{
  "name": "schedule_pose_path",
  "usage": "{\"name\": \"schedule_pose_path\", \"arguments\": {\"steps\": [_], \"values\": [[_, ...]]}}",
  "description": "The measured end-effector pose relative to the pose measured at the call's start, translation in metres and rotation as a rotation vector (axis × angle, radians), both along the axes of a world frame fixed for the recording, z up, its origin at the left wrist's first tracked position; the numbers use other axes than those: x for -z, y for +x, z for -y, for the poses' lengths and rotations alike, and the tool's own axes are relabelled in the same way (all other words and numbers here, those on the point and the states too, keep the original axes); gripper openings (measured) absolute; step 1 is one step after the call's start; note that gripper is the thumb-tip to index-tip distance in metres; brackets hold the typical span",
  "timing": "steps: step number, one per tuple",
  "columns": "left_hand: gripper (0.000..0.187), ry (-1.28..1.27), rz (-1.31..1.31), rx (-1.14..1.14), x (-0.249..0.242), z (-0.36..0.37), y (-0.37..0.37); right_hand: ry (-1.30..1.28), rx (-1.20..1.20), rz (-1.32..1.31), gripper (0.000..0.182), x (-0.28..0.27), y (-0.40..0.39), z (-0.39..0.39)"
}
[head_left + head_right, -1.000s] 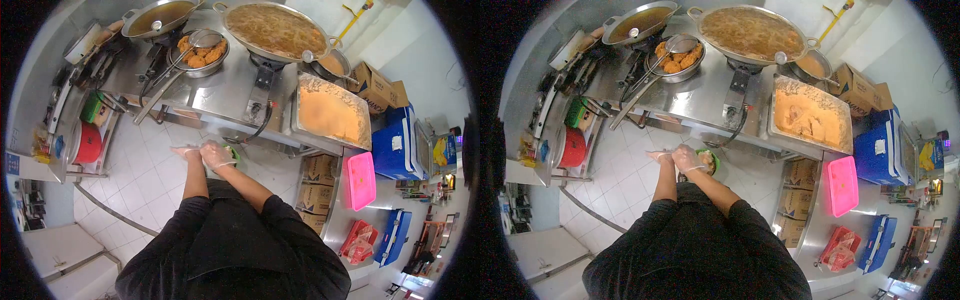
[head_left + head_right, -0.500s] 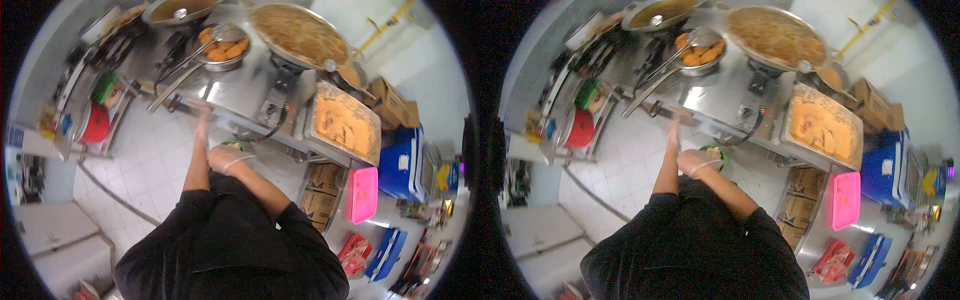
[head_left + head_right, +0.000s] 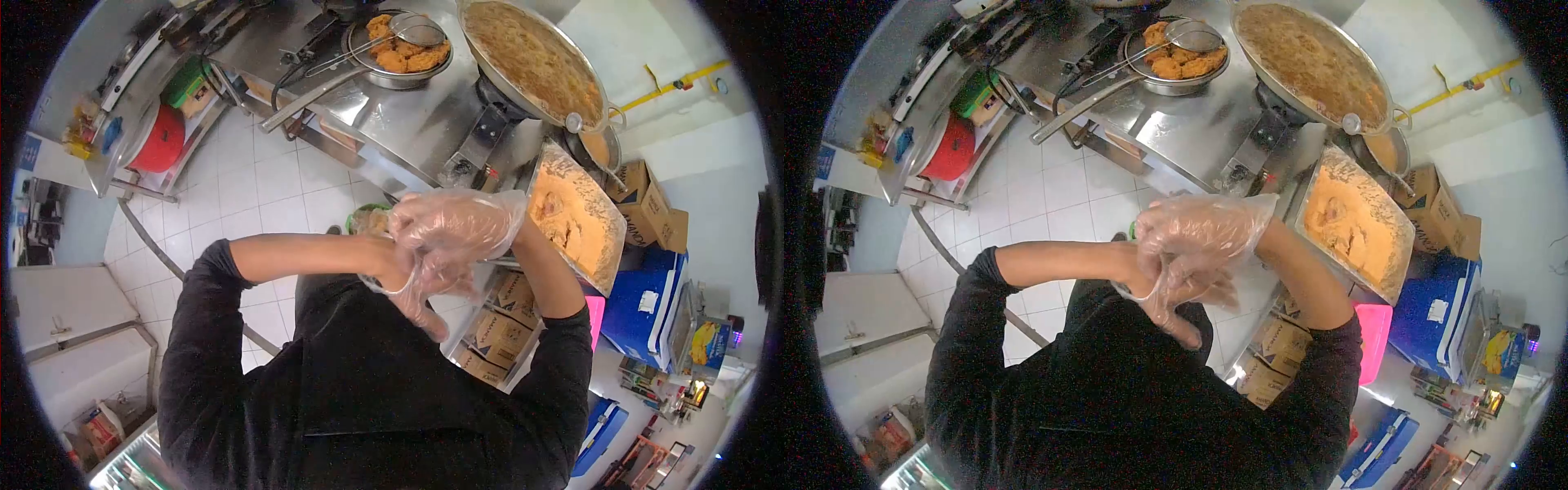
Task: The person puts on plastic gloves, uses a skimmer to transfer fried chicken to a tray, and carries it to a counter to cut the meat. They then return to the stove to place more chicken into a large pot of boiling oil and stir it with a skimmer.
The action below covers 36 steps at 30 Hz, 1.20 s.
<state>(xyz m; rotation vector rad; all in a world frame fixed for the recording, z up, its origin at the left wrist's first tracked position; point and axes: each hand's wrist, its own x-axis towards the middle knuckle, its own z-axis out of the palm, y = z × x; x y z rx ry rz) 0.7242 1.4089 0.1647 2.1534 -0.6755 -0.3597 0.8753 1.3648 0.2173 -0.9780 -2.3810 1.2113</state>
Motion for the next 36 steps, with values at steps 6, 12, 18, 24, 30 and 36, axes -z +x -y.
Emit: {"name": "schedule_pose_path", "arguments": {"steps": [6, 12, 18, 24, 30, 36], "values": [[0.076, 0.002, 0.016, 0.026, -0.001, -0.008, -0.015, 0.171, -0.012, -0.022, 0.029, 0.014, -0.013, 0.006], [0.08, 0.05, -0.03, 0.036, 0.011, -0.008, -0.02, 0.092, 0.095, -0.036, 0.039, 0.039, -0.022, 0.015], [0.078, 0.066, 0.02, -0.013, 0.003, -0.018, -0.022, 0.155, 0.056, 0.217, 0.036, -0.002, -0.036, 0.019], [0.07, 0.071, 0.175, -0.135, 0.04, -0.01, -0.029, -0.383, 0.121, 0.405, 0.027, -0.049, -0.048, 0.021], [0.047, 0.925, 0.464, -0.386, 0.093, 0.014, 0.006, -0.124, 0.042, 0.874, 0.015, -0.03, -0.096, 0.032], [0.046, 0.39, 0.544, -0.714, 0.067, 0.025, 0.071, -0.256, -0.235, 0.902, 0.038, -0.078, -0.121, 0.025]]}}
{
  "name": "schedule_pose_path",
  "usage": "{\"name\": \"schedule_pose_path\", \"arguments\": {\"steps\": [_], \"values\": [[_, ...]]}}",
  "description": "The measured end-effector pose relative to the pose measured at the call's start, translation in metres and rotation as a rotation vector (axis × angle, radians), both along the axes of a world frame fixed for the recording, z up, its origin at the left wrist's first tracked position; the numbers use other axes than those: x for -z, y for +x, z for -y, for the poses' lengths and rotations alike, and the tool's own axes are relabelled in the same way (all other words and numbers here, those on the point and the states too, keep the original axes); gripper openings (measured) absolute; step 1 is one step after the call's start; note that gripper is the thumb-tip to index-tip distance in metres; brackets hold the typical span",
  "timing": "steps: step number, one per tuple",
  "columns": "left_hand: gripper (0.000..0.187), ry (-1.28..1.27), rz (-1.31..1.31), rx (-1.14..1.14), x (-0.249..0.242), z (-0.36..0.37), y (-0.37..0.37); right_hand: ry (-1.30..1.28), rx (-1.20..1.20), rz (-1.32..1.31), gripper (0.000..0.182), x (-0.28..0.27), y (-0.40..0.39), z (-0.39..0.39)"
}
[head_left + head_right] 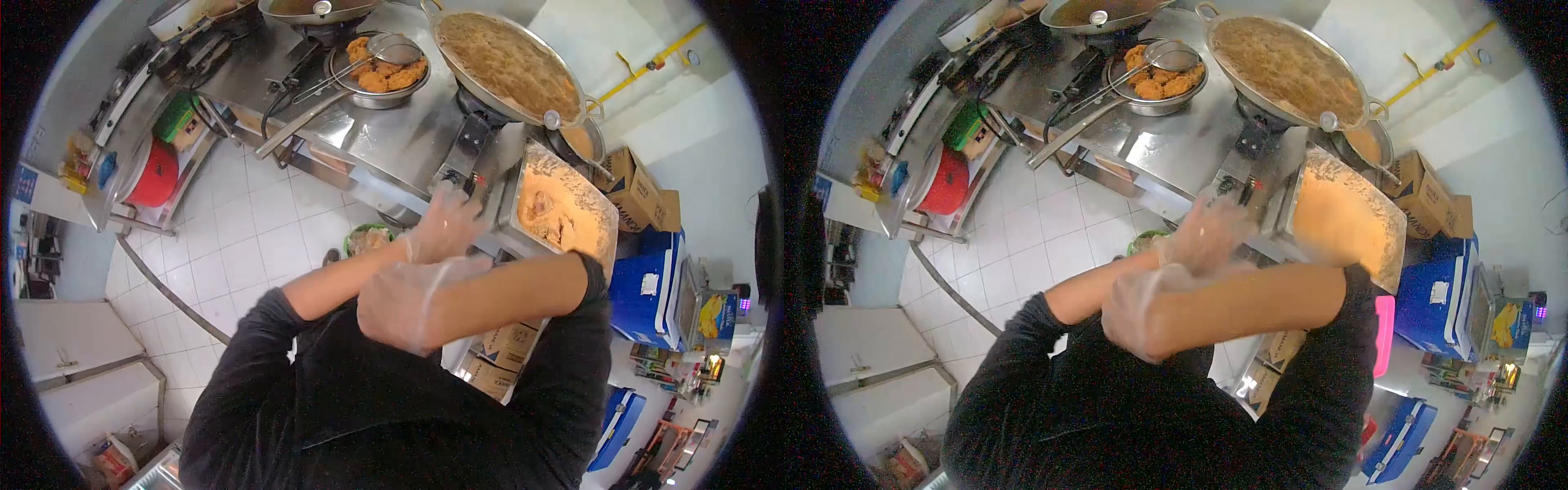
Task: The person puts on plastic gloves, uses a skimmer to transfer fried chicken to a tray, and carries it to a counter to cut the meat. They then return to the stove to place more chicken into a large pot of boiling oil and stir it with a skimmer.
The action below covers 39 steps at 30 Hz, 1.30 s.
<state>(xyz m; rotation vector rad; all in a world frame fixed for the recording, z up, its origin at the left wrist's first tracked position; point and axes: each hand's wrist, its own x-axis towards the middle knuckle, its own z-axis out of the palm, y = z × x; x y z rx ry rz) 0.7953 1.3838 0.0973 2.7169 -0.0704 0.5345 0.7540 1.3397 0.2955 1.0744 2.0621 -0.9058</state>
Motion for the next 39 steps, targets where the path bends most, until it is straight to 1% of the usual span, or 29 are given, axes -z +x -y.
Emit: {"name": "schedule_pose_path", "arguments": {"steps": [1, 4, 5, 7, 8, 9, 11, 12, 13, 16, 17, 18, 20, 21, 22, 23, 24, 25, 26, 27, 28, 29, 32, 33, 36, 38, 39], "values": [[0.047, -0.229, 0.135, -0.009, -0.004, -0.008, 0.006, -0.059, -0.038, 0.028, 0.045, -0.001, -0.003, -0.002], [0.059, -1.273, 0.096, -0.214, -0.027, -0.034, 0.013, 0.338, 0.076, -0.559, 0.038, 0.012, 0.03, 0.029], [0.068, -1.514, 0.145, -0.243, -0.03, -0.042, 0.014, 0.667, 0.207, -0.553, 0.036, 0.02, 0.038, 0.037], [0.068, -1.837, 0.267, -0.258, -0.019, -0.054, 0.022, 1.317, 0.481, -0.499, 0.034, 0.04, 0.053, 0.051], [0.069, -2.002, 0.323, -0.265, -0.009, -0.056, 0.026, 1.385, 0.674, -0.455, 0.033, 0.054, 0.057, 0.051], [0.065, -2.059, 0.346, -0.256, -0.019, -0.052, 0.02, 1.446, 0.876, -0.405, 0.032, 0.071, 0.059, 0.051], [0.063, -1.966, 0.535, -0.309, -0.01, -0.041, 0.028, 1.449, 1.148, -0.398, 0.031, 0.108, 0.063, 0.053], [0.062, -1.916, 0.616, -0.33, -0.006, -0.034, 0.031, 1.394, 1.218, -0.445, 0.03, 0.129, 0.064, 0.056], [0.059, -1.795, 0.568, -0.361, -0.013, -0.03, 0.032, 1.341, 1.289, -0.491, 0.029, 0.147, 0.065, 0.06], [0.054, -1.246, 0.54, -0.414, -0.003, -0.035, 0.032, 1.458, 1.24, -0.305, 0.021, 0.19, 0.072, 0.075], [0.055, -1.065, 0.553, -0.465, 0.003, -0.041, 0.032, 1.482, 1.232, -0.209, 0.019, 0.202, 0.07, 0.079], [0.056, -0.877, 0.639, -0.431, 0.003, -0.044, 0.034, 1.503, 1.235, -0.097, 0.017, 0.211, 0.065, 0.082], [0.057, -0.595, 0.868, -0.305, -0.006, -0.038, 0.036, 1.275, 1.262, -0.009, 0.018, 0.219, 0.049, 0.089], [0.061, -0.814, 0.718, -0.391, 0.004, -0.043, 0.035, 1.234, 1.344, -0.024, 0.022, 0.238, 0.036, 0.087], [0.065, -0.924, 0.645, -0.432, -0.014, -0.03, 0.034, 1.235, 1.44, -0.103, 0.025, 0.235, 0.036, 0.093], [0.066, -1.038, 0.535, -0.541, -0.033, -0.018, 0.034, 1.241, 1.535, -0.185, 0.029, 0.233, 0.036, 0.099], [0.068, -1.008, 0.589, -0.411, -0.019, -0.018, 0.034, 1.289, 1.631, -0.337, 0.031, 0.195, 0.038, 0.107], [0.065, -1.009, 0.588, -0.315, -0.018, -0.005, 0.035, 1.341, 1.7, -0.5, 0.034, 0.174, 0.043, 0.113], [0.061, -1.006, 0.597, -0.228, -0.017, 0.005, 0.038, 1.393, 1.64, -0.47, 0.037, 0.188, 0.047, 0.114], [0.057, -0.915, 0.582, -0.205, -0.016, 0.015, 0.041, 1.437, 1.576, -0.45, 0.041, 0.212, 0.051, 0.11], [0.054, -0.826, 0.572, -0.183, -0.015, 0.02, 0.041, 1.478, 1.506, -0.426, 0.045, 0.215, 0.051, 0.106], [0.05, -0.734, 0.571, -0.162, -0.017, 0.026, 0.044, 1.46, 1.492, -0.343, 0.044, 0.218, 0.046, 0.112], [0.043, -0.689, 0.58, -0.12, -0.029, 0.025, 0.049, 1.203, 1.63, -0.416, 0.043, 0.183, 0.04, 0.12], [0.043, -0.699, 0.581, -0.091, -0.033, 0.024, 0.048, 1.325, 1.667, -0.438, 0.04, 0.167, 0.032, 0.123], [0.045, -0.745, 0.572, -0.021, -0.042, 0.026, 0.039, 1.665, 1.626, -0.35, 0.033, 0.186, 0.025, 0.109], [0.045, -0.738, 0.583, 0.013, -0.045, 0.031, 0.037, 1.555, 1.628, -0.252, 0.028, 0.207, 0.033, 0.109], [0.045, -0.729, 0.586, 0.028, -0.046, 0.031, 0.036, 1.501, 1.628, -0.211, 0.026, 0.205, 0.035, 0.106]]}}
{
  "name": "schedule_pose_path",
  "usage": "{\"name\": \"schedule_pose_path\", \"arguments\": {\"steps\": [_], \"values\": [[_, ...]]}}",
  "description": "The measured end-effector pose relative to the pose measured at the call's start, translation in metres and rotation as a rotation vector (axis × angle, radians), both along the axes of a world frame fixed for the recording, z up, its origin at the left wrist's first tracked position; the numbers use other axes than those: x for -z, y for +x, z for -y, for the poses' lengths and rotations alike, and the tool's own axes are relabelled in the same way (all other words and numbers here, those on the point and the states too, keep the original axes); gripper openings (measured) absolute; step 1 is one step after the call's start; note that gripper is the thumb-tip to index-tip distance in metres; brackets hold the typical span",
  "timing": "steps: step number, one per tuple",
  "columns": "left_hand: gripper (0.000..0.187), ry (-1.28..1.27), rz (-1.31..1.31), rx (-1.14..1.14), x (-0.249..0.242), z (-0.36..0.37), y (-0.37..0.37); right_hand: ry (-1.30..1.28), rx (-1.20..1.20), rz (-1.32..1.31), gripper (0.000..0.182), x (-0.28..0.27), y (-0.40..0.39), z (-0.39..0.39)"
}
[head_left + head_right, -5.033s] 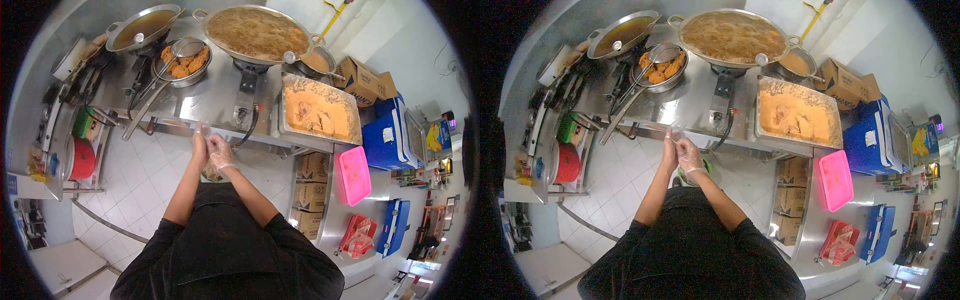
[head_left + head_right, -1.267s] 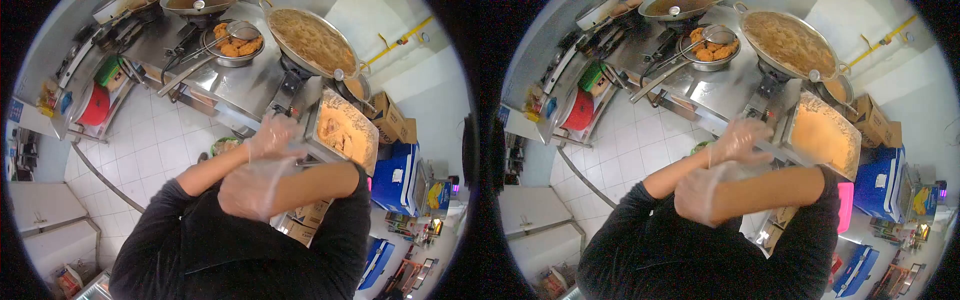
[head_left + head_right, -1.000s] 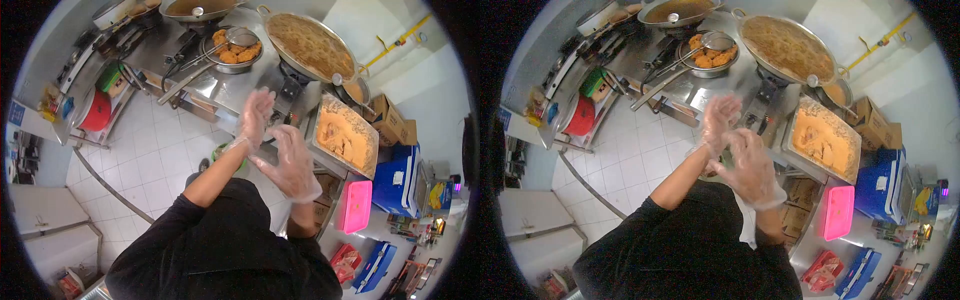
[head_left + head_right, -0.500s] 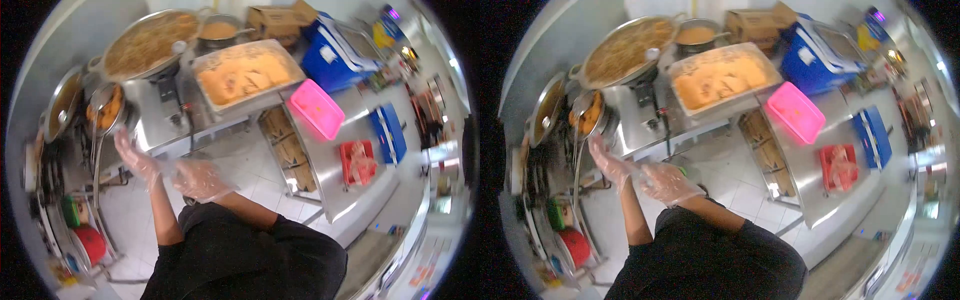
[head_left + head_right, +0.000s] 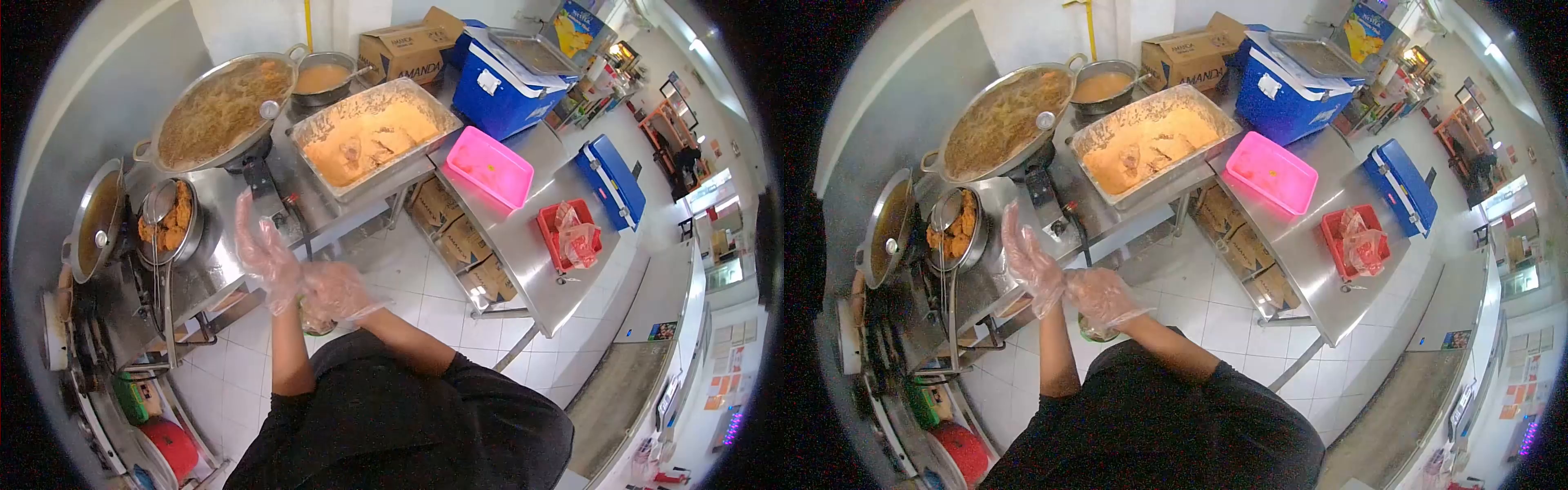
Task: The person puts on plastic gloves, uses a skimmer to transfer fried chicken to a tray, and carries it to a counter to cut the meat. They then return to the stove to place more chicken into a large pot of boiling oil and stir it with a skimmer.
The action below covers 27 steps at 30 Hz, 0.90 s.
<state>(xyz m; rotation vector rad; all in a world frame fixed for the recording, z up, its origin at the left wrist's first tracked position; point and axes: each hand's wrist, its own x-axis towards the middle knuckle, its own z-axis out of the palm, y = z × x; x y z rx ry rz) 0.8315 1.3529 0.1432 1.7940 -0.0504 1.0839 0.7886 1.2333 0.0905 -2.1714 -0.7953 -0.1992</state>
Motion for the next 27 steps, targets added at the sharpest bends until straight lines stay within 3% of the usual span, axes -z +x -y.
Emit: {"name": "schedule_pose_path", "arguments": {"steps": [3, 7, 9, 12, 14, 16, 17, 18, 19, 20, 21, 22, 23, 24, 25, 26, 27], "values": [[0.045, -0.165, 0.048, 0.036, -0.003, -0.002, 0.005, -0.152, 0.103, -0.126, 0.026, -0.003, -0.012, -0.005], [0.042, -0.451, 0.094, 0.085, 0.0, 0.001, 0.022, -0.148, 0.011, -0.169, 0.026, 0.001, -0.019, -0.008], [0.043, -0.507, -0.063, 0.152, 0.01, -0.02, 0.034, -0.07, -0.145, -0.206, 0.025, -0.006, -0.001, 0.019], [0.046, -0.571, -0.328, 0.291, 0.024, -0.055, 0.043, 0.179, 0.07, -0.429, 0.028, -0.017, 0.058, 0.089], [0.045, -0.207, -0.587, 0.202, 0.056, -0.077, 0.031, 0.389, 0.359, -0.493, 0.033, -0.028, 0.126, 0.169], [0.047, 0.367, -0.826, 0.194, 0.119, -0.115, 0.014, 0.51, 0.732, -0.273, 0.038, -0.045, 0.209, 0.267], [0.045, 0.693, -0.914, 0.192, 0.121, -0.109, -0.005, 0.501, 0.918, -0.137, 0.04, -0.058, 0.251, 0.317], [0.045, 0.862, -0.983, 0.148, 0.2, -0.144, -0.028, 0.461, 1.102, -0.011, 0.043, -0.072, 0.291, 0.366], [0.045, 0.488, -1.193, -0.065, 0.203, -0.121, -0.05, 0.399, 1.273, 0.078, 0.046, -0.087, 0.329, 0.41], [0.048, 0.631, -1.27, 0.045, 0.205, -0.118, -0.074, 0.309, 1.41, 0.103, 0.048, -0.102, 0.362, 0.448], [0.046, 0.627, -1.169, -0.043, 0.25, -0.122, -0.112, 0.196, 1.522, 0.089, 0.051, -0.112, 0.39, 0.483], [0.043, 0.588, -1.536, -0.032, 0.275, -0.128, -0.14, 0.099, 1.609, 0.049, 0.054, -0.123, 0.413, 0.514], [0.039, 0.773, -1.378, 0.095, 0.332, -0.149, -0.195, -0.06, 1.564, 0.048, 0.052, -0.123, 0.438, 0.543], [0.04, 0.875, -1.39, 0.124, 0.36, -0.15, -0.241, -0.218, 1.507, 0.045, 0.05, -0.123, 0.462, 0.58], [0.041, 0.976, -1.396, 0.153, 0.364, -0.14, -0.268, -0.172, 1.651, -0.099, 0.044, -0.129, 0.486, 0.596], [0.04, 0.268, -1.699, 0.155, 0.353, -0.122, -0.285, -0.251, 1.466, -0.035, 0.041, -0.105, 0.51, 0.641], [0.04, -0.409, -1.821, -0.087, 0.343, -0.106, -0.303, -0.803, 1.281, -0.244, 0.037, -0.109, 0.532, 0.671]]}}
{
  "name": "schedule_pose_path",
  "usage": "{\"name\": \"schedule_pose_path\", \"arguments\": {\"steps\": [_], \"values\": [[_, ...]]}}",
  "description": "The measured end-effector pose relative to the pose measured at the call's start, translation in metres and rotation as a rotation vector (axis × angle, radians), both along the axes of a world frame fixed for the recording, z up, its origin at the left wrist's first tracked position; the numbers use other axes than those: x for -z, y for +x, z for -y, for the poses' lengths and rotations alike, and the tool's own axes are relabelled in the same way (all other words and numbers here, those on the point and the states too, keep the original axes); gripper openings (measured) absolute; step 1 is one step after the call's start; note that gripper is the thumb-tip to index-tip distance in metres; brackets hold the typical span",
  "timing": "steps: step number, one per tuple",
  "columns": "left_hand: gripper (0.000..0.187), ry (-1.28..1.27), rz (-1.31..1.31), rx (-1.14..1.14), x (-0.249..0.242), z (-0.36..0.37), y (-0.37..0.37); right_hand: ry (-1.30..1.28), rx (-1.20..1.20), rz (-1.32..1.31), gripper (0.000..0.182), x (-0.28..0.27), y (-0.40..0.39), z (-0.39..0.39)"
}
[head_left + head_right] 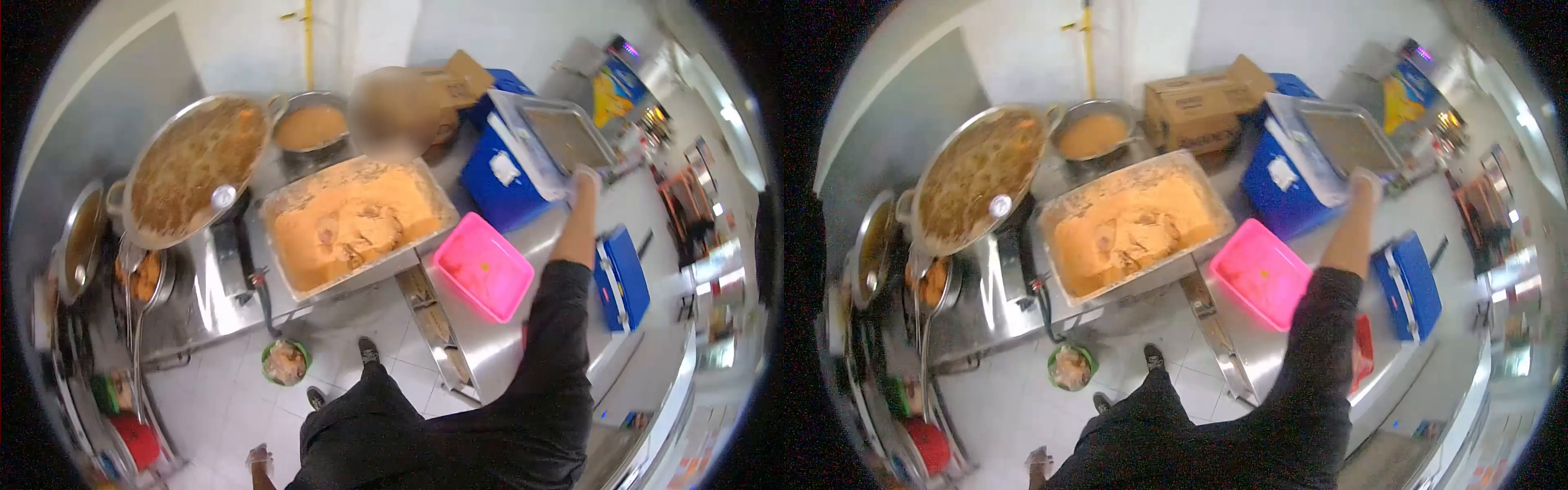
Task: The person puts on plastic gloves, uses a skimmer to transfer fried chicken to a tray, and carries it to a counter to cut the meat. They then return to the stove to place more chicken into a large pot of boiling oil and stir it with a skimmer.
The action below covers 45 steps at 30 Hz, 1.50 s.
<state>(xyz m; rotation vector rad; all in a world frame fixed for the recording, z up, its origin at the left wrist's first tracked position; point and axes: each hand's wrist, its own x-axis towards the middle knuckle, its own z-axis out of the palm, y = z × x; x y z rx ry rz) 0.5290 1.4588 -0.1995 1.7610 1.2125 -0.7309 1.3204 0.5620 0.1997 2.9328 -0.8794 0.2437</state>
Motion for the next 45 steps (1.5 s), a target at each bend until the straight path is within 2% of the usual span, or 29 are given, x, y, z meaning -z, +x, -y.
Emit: {"name": "schedule_pose_path", "arguments": {"steps": [1, 4, 5, 6, 8, 9, 10, 12, 15, 16, 17, 18, 19, 20, 22, 24, 27, 29, 30, 32, 33, 34, 36, 37, 39, 41, 42, 43, 45], "values": [[0.039, -0.313, -0.129, -0.578, -0.009, 0.021, -0.03, -0.269, -0.206, -0.394, 0.034, -0.007, 0.019, 0.026], [0.036, -0.26, 0.101, -0.731, -0.027, 0.082, -0.091, -0.284, -0.269, -0.241, 0.029, -0.006, 0.025, 0.047], [0.037, -0.799, 0.275, -1.102, -0.024, 0.081, -0.118, -0.286, -0.301, -0.167, 0.027, -0.01, 0.024, 0.05], [0.038, -0.217, -0.009, -0.748, 0.013, 0.105, -0.112, -0.291, -0.328, -0.095, 0.026, -0.015, 0.023, 0.053], [0.044, -0.126, 0.019, -0.335, 0.019, 0.119, -0.139, -0.305, -0.38, 0.072, 0.023, -0.031, 0.012, 0.06], [0.044, -0.165, -0.084, -0.612, -0.012, 0.131, -0.119, -0.3, -0.414, 0.175, 0.021, -0.037, 0.007, 0.062], [0.044, -0.158, -0.173, -0.909, -0.104, 0.15, -0.05, -0.296, -0.46, 0.285, 0.02, -0.047, -0.003, 0.056], [0.037, -0.11, -0.064, -0.756, -0.044, 0.161, -0.122, -0.263, -0.563, 0.512, 0.018, -0.052, -0.033, 0.034], [0.036, -0.078, 0.024, -0.503, -0.002, 0.191, -0.203, -0.191, -0.796, 0.784, 0.016, -0.053, -0.113, -0.048], [0.037, -0.073, 0.039, -0.411, 0.007, 0.195, -0.228, -0.142, -0.869, 0.841, 0.015, -0.05, -0.144, -0.08], [0.031, -0.236, -0.018, -0.965, -0.043, 0.197, -0.207, -0.082, -0.946, 0.87, 0.015, -0.046, -0.177, -0.123], [0.028, -0.245, -0.038, -1.196, -0.026, 0.198, -0.229, 0.065, -0.962, 0.903, 0.015, -0.045, -0.216, -0.165], [0.027, -0.003, -0.047, -0.344, 0.018, 0.196, -0.269, 0.284, -0.945, 0.886, 0.017, -0.039, -0.253, -0.219], [0.027, 0.227, -0.063, 0.514, 0.054, 0.188, -0.315, 0.295, -0.952, 0.884, 0.017, -0.028, -0.29, -0.273], [0.029, 0.164, -0.052, 0.178, 0.012, 0.174, -0.317, 0.774, -0.934, 0.753, 0.021, -0.012, -0.376, -0.381], [0.032, 0.49, 0.047, 0.203, 0.046, 0.159, -0.351, 1.225, -0.882, 0.576, 0.027, 0.002, -0.457, -0.482], [0.03, 0.236, 0.253, -0.144, 0.071, 0.109, -0.381, 1.737, -0.789, 0.15, 0.028, 0.019, -0.543, -0.622], [0.031, 0.246, 0.273, -0.199, 0.068, 0.072, -0.382, 1.72, -0.848, -0.317, 0.016, 0.033, -0.587, -0.711], [0.031, 0.186, 0.276, -0.333, 0.064, 0.051, -0.378, 1.402, -1.254, -0.354, 0.019, 0.044, -0.621, -0.754], [0.031, 0.062, 0.274, -0.595, 0.051, 0.008, -0.368, 0.653, -1.924, -0.048, 0.026, 0.066, -0.689, -0.839], [0.033, 0.106, 0.254, -0.523, 0.045, -0.011, -0.371, 1.323, -1.631, -0.514, 0.016, 0.061, -0.729, -0.892], [0.034, 0.19, 0.295, -0.351, 0.061, -0.027, -0.386, 1.936, -1.04, -0.765, 0.01, 0.056, -0.769, -0.945], [0.036, 0.355, 0.369, -0.004, 0.108, -0.049, -0.428, 2.004, -1.093, -0.896, 0.013, 0.086, -0.811, -1.028], [0.038, 0.185, 0.318, -0.379, 0.103, -0.058, -0.432, 1.993, -1.093, -0.926, 0.012, 0.106, -0.826, -1.07], [0.033, 0.136, 0.32, -0.785, 0.099, -0.061, -0.457, 2.041, -1.057, -0.886, 0.012, 0.138, -0.849, -1.145], [0.035, 0.132, 0.305, -0.931, 0.037, -0.055, -0.465, 1.988, -1.068, -0.791, 0.011, 0.17, -0.851, -1.221], [0.032, -0.037, 0.521, -1.353, 0.027, -0.051, -0.477, 1.91, -1.089, -0.712, 0.011, 0.189, -0.847, -1.258], [0.026, 0.416, 0.289, -1.011, 0.074, -0.023, -0.513, 1.828, -1.113, -0.633, 0.012, 0.205, -0.84, -1.295], [0.026, 0.241, 0.068, -1.084, 0.026, -0.05, -0.506, 1.661, -1.241, -0.398, 0.018, 0.236, -0.816, -1.365]]}}
